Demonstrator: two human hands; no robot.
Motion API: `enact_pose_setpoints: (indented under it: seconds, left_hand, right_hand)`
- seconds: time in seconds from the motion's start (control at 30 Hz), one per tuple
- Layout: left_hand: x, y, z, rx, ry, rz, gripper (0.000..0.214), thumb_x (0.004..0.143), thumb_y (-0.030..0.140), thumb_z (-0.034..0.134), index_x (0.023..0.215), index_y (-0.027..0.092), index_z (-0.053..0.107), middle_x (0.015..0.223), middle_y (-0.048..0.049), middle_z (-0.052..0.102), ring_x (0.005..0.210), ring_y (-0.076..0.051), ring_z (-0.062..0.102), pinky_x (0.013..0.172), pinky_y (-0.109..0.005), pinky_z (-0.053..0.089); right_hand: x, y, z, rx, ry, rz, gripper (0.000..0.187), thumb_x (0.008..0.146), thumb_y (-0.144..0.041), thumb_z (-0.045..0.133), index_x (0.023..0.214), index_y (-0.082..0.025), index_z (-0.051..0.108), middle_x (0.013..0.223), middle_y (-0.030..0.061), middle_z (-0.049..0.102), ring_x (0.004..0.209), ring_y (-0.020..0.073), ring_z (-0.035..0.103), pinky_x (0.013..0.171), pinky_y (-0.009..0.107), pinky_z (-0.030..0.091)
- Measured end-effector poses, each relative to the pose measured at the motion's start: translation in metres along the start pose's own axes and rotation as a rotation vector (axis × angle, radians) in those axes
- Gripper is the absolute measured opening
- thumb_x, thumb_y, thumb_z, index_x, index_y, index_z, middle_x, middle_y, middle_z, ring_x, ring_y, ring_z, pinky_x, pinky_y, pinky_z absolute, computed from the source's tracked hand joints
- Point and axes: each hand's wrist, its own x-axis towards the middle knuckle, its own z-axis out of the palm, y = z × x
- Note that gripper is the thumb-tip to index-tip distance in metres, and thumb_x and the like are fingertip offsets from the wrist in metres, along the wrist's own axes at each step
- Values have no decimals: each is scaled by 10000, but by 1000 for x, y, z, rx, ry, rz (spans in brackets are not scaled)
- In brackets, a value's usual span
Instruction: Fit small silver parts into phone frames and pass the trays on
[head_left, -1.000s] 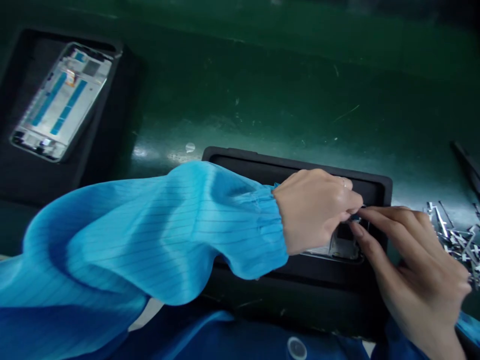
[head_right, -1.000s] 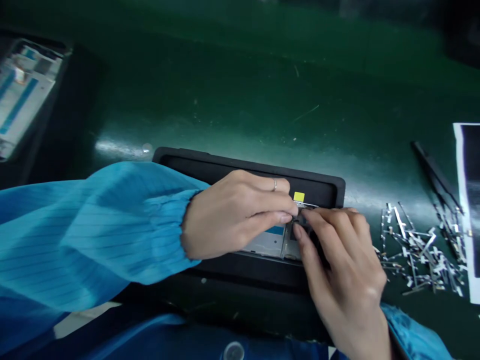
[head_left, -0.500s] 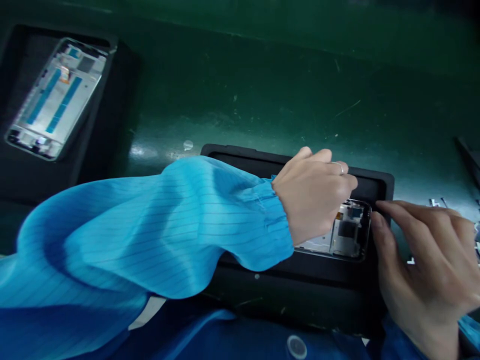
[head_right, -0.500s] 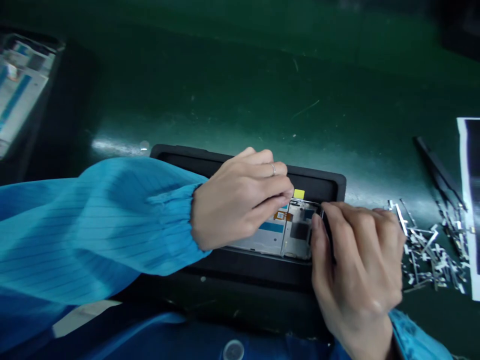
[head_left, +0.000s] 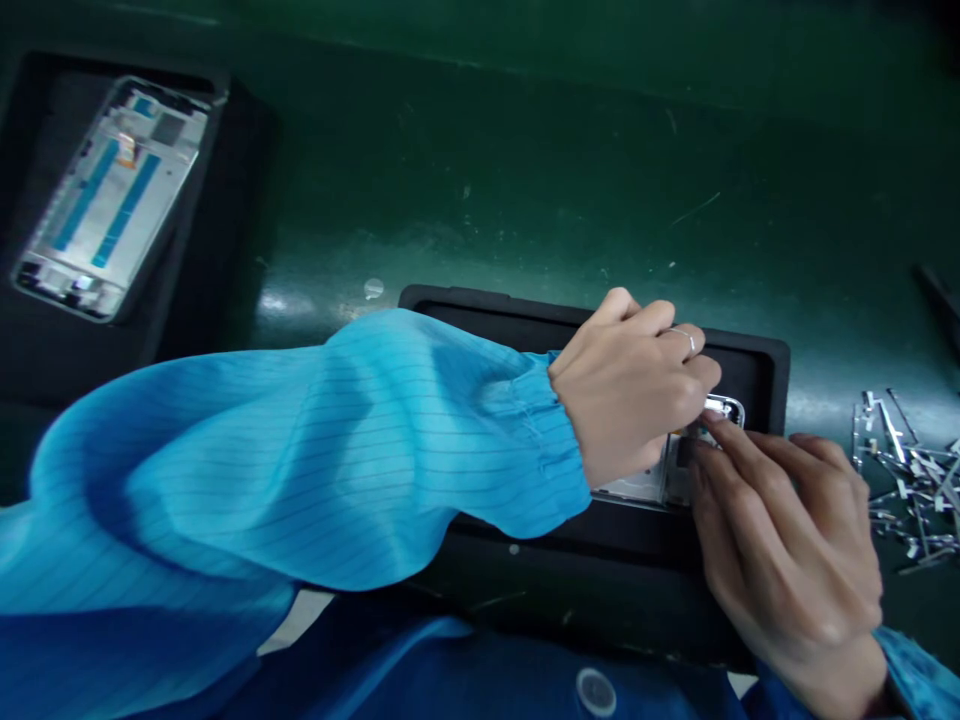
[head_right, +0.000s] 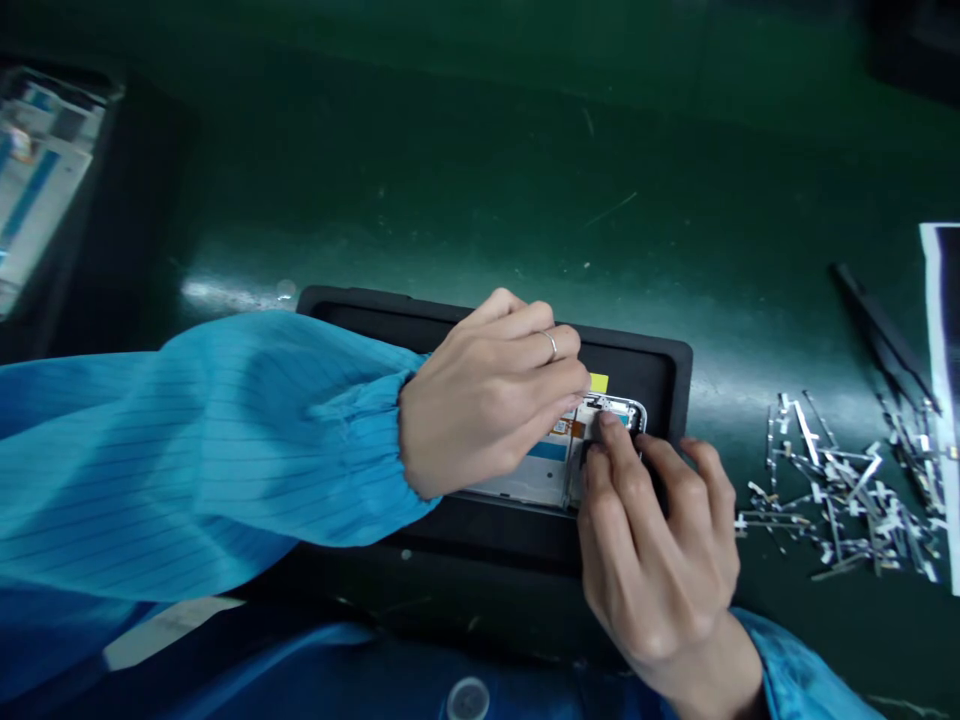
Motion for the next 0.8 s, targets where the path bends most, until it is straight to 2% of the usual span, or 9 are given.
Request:
enact_pose_setpoints:
  seconds: [0.3,0.43,0.63,0.8]
  left_hand:
    - [0,1,2,0,17,4,198,789,126,360,736,129,550,735,-50,541,685,-181,436,630,-334,305]
    - [1,2,2,3,3,-4,204,792,127,352,721,135,543,720,-47,534,680,-177,438,628,-326,309]
    - [1,2,3,-5,4,-17,234,820,148,332,689,143,526,680,-34,513,666,-167,442,598,-308,301]
    - [2,2,3,-3,2,-17,226,818,146,341,675,144,516,681,-30,509,660,-164,434,603,-308,302]
  right_hand:
    - [-1,-1,2,-30,-34,-15,208,706,-46,521,912,-72,531,1010,142,555,823,278,520,718,456,422]
    - [-1,-2,2,-28,-15,-18,213,680,-35,545,893,-47,538,987,157,561,801,285,531,712,458,423]
    - [-1,-6,3,-1,28,73,146,724,-61,516,865,-64,554,987,115,570,804,267,547,732,443,431]
    - [1,-7,2,-7,42,64,124,713,-60,538,835,-52,562,978,124,570,777,266,552,712,441,440]
